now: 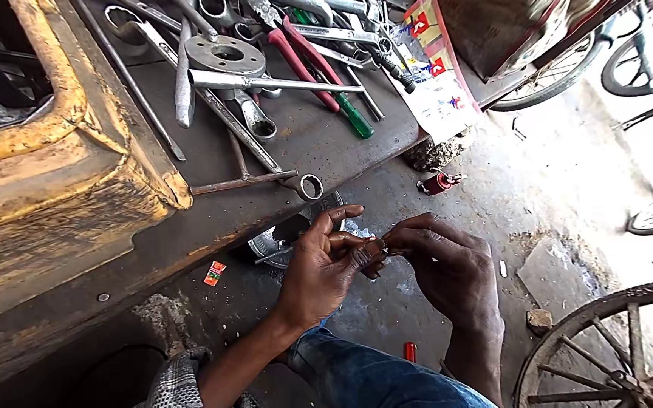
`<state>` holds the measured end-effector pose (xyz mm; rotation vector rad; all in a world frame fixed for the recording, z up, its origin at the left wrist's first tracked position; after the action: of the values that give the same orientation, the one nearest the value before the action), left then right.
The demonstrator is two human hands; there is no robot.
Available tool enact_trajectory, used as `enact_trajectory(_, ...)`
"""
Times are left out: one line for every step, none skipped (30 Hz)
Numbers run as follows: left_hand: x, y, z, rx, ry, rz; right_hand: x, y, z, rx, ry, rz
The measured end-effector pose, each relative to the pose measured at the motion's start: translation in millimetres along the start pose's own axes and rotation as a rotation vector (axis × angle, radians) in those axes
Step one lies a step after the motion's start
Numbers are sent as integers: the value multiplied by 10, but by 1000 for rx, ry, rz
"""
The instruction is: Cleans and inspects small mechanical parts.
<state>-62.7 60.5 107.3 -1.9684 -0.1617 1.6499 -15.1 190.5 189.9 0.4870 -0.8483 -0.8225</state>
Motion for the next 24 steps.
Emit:
enact_trajectory(-4, 5, 4, -8, -3, 0, -3, -8, -2, 7, 0, -16)
enact_trajectory(-5, 10, 8, -16, 1, -6, -5, -13, -2, 10, 2, -25)
enact_trajectory(-2, 14, 12, -21, 11, -17, -1, -14, 1, 10, 5, -30)
enact_trajectory(6, 18, 13, -22, 28, -32, 6, -15, 4, 8, 9, -30)
enact_trajectory(17, 20, 13, -18, 49, -51, 13, -16, 8, 1, 8, -19)
enact_trajectory(31, 22, 13, -13, 72, -75, 19, -14, 14, -12, 5, 6)
enact_trajectory(46, 21, 12, -9, 96, -103, 20, -12, 16, -25, -4, 49)
enact_trajectory(60, 15, 10, -4, 120, -131, 16, -11, 14, -35, -16, 101)
enact_trajectory(70, 6, 6, 5, 137, -152, 13, -8, 11, -40, -26, 156)
enact_trajectory(74, -3, 0, 11, 148, -167, 13, -4, 5, -43, -36, 209)
enact_trajectory(73, -12, -6, 18, 153, -176, 12, 1, 2, -51, -43, 254)
enact_trajectory(70, -20, -12, 22, 154, -182, 10, 7, -1, -58, -47, 288)
enact_trajectory(68, -27, -20, 25, 155, -186, 10, 14, -5, -66, -54, 308)
enact_trajectory(65, -33, -23, 28, 157, -188, 10, 21, -5, -73, -59, 319)
enact_trajectory(62, -37, -24, 30, 158, -189, 9, 25, -1, -76, -61, 326)
enact_trajectory(58, -39, -24, 30, 159, -190, 6, 25, 0, -75, -62, 335)
enact_trajectory(54, -39, -24, 27, 159, -191, 3, 22, -1, -72, -65, 346)
enact_trajectory(51, -39, -25, 27, 159, -192, 4, 17, -1, -68, -63, 352)
enact_trajectory(52, -40, -27, 27, 158, -192, 4, 14, -1, -64, -60, 349)
enact_trajectory(52, -40, -31, 29, 153, -192, 5, 13, -3, -60, -59, 340)
enact_trajectory(50, -39, -33, 32, 142, -189, 5, 15, -4, -56, -61, 330)
enact_trajectory(42, -40, -35, 37, 123, -179, 5, 17, -7, -52, -66, 316)
enact_trajectory(33, -39, -36, 39, 104, -164, 4, 21, -9, -50, -71, 302)
enact_trajectory(26, -39, -36, 40, 91, -153, 2, 24, -13, -49, -73, 295)
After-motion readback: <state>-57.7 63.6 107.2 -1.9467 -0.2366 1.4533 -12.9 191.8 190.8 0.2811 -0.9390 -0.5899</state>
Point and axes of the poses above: each hand's wrist, its own z-axis towards the middle knuckle, its own y-axis out of the back of the hand, x = y × z, the point moved 8 cm from there along z, towards the middle knuckle, and after that the axes turned 12 degrees about -x, right-handed, at the moved point
